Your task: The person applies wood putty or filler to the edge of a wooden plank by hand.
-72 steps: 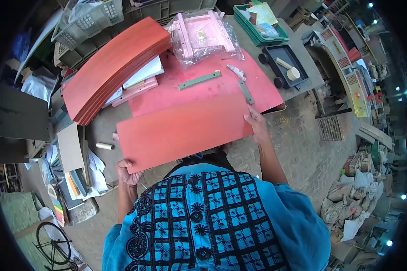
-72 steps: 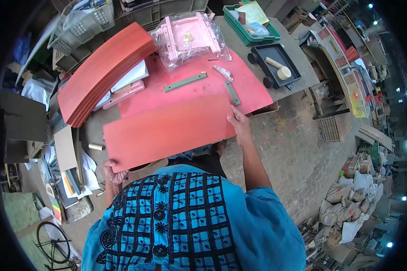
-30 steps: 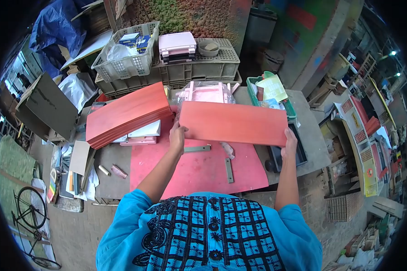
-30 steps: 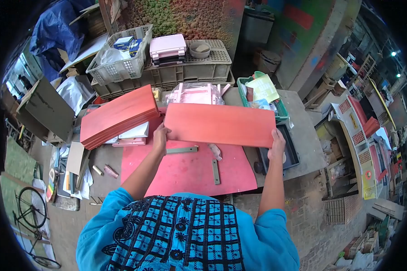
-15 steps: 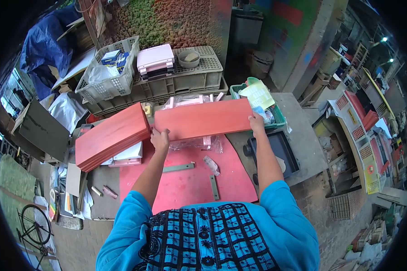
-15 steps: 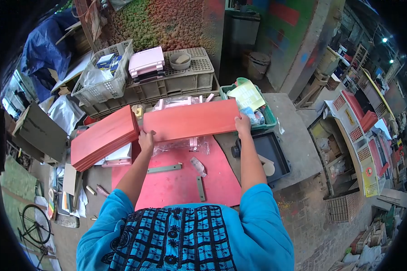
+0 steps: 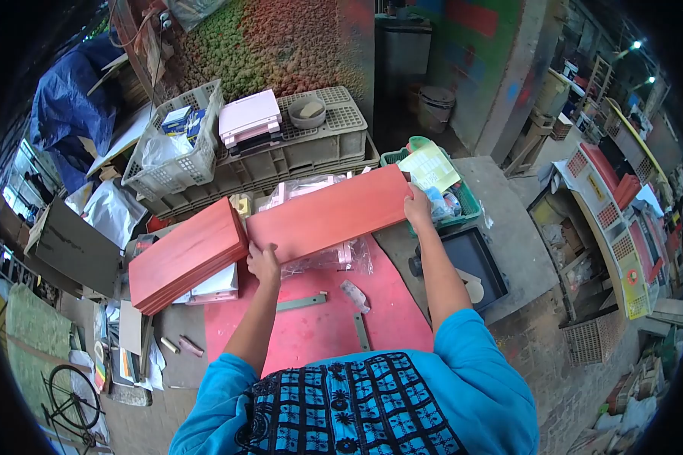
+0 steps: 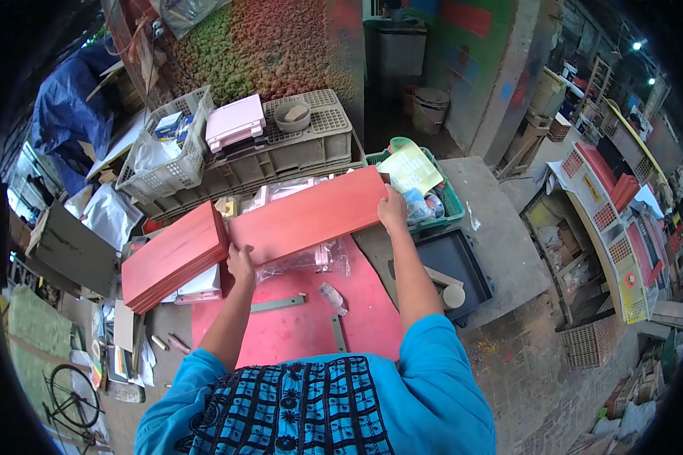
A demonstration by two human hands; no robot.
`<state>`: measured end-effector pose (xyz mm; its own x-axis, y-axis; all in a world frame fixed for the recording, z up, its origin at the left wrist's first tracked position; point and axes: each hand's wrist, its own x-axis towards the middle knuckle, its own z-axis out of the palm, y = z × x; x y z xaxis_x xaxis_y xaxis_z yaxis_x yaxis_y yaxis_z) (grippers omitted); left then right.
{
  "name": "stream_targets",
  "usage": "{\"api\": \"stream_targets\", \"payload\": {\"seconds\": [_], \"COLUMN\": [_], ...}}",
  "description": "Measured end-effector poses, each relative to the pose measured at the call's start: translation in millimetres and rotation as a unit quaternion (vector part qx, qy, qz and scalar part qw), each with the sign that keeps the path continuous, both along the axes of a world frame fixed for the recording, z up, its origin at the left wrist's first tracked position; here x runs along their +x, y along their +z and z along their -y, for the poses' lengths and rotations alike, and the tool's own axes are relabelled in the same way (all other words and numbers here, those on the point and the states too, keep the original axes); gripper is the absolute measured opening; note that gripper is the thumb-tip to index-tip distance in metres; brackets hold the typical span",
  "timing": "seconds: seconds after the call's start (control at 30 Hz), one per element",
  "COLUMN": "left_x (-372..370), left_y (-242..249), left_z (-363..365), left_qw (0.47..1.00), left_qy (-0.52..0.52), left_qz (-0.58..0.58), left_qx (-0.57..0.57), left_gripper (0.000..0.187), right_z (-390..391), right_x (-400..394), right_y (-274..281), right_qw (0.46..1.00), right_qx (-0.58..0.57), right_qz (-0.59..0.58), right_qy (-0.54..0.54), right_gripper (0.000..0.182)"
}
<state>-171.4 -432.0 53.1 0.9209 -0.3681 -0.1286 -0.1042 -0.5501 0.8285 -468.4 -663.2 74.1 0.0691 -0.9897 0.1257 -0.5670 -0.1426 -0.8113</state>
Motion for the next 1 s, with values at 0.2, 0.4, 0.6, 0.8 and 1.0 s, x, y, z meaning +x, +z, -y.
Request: {"api": "stream_targets", "payload": {"seconds": [0.2,0.4,0.6,0.8,1.0], "left_x": [-11,-20,-33,-10,23], "left_y": [15,20,40,15,-13], "left_z": [-21,-48,-56,-10,32], "left_qw": [0.998,0.984,0.975,0.989,0.990], "left_qy": [-0.013,-0.017,-0.044,-0.073,-0.121], "left_qz": [-0.053,-0.145,-0.193,-0.107,-0.006], "left_qx": [-0.038,-0.100,-0.106,-0.076,-0.074], "left_gripper": [0.082,0.082,0.082,0.079,0.074], "right_z": [5,3,8,15,23], "right_x": [-12,-15,-11,-9,-6], "right_y": [-10,-15,-14,-12,-19], "right_qw": [0.997,0.992,0.996,0.992,0.991], "right_qx": [0.000,0.074,0.085,0.091,0.071], "right_qz": [0.077,0.105,0.029,-0.082,-0.108], "right_qy": [0.022,0.021,0.022,-0.015,-0.041], "right_gripper": [0.048,0.050,0.052,0.052,0.057]}}
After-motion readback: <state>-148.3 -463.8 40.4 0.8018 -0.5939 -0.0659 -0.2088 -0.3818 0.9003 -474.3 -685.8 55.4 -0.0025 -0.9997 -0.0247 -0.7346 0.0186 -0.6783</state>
